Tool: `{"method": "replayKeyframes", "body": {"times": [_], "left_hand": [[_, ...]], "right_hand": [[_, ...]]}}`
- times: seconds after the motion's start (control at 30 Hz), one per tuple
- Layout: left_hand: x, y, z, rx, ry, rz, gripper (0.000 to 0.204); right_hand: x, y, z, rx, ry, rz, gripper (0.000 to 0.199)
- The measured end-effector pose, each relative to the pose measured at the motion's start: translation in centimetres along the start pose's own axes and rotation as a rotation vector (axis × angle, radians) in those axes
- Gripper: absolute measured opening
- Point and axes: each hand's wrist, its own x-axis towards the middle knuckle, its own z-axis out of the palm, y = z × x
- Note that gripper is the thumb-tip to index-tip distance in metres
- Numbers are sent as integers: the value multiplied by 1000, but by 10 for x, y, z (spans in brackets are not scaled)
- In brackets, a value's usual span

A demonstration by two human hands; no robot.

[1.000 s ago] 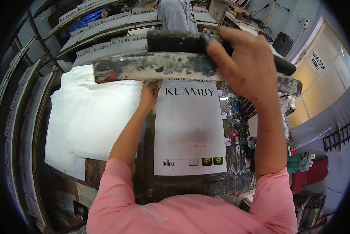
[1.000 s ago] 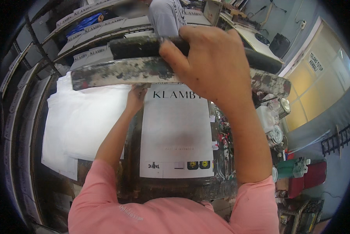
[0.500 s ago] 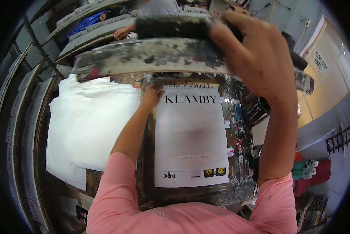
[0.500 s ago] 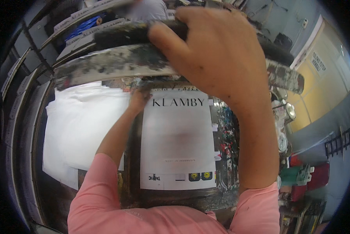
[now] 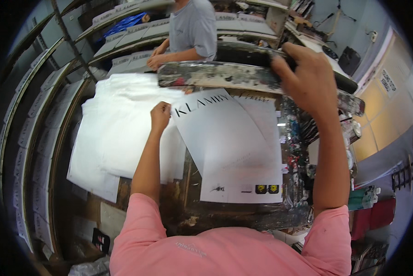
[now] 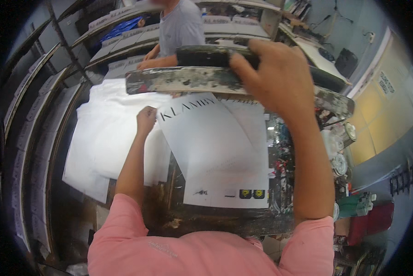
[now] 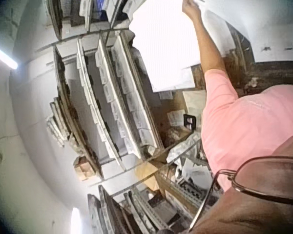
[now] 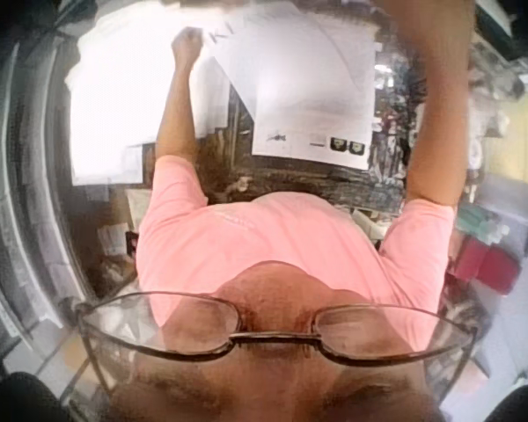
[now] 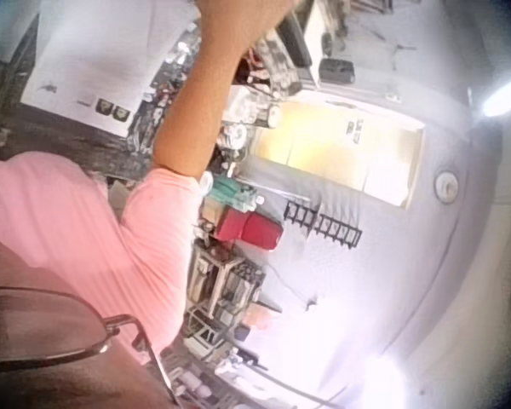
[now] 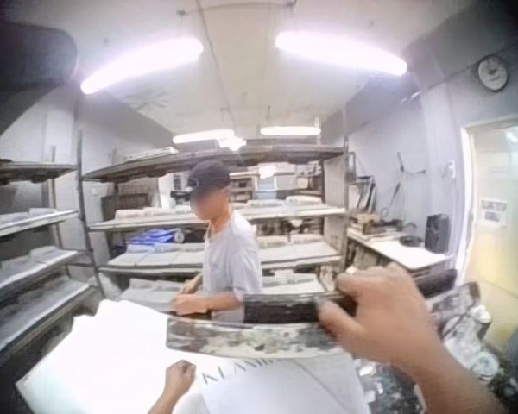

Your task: The person repeatedly places white paper sheets under a screen printing frame, pulls a squeegee across the screen to transfer ink, and removes the printed sheets to a stack. The process is repeated continuously for multiple sheets.

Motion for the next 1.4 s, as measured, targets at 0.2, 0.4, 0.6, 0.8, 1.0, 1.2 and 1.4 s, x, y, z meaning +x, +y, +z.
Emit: {"method": "replayKeyframes", "body": {"times": [0.2, 0.4, 0.6, 0.8, 1.0, 1.2, 1.4], "left_hand": [[4, -71, -125, 87, 336, -69, 20], [9, -78, -189, 171, 716, -426, 43], [-172, -17, -142, 655, 204, 710, 40], [-263, -2, -78, 788, -151, 367, 61], [-240, 24, -76, 749, -298, 177, 57], [-251, 60, -60, 624, -498, 246, 80], [-290, 118, 37, 581, -665, 543, 127]], "right_hand": [[-10, 3, 4, 14, -34, 16, 53], [-13, 3, 3, -30, -52, -25, 52], [-27, -3, 2, -20, 16, -43, 47], [-12, 6, 7, -44, 90, -82, 50], [-21, 4, 5, 22, -77, -43, 49], [-18, -3, -7, 62, 1, -72, 51], [-17, -11, -16, 89, -53, -1, 56]]}}
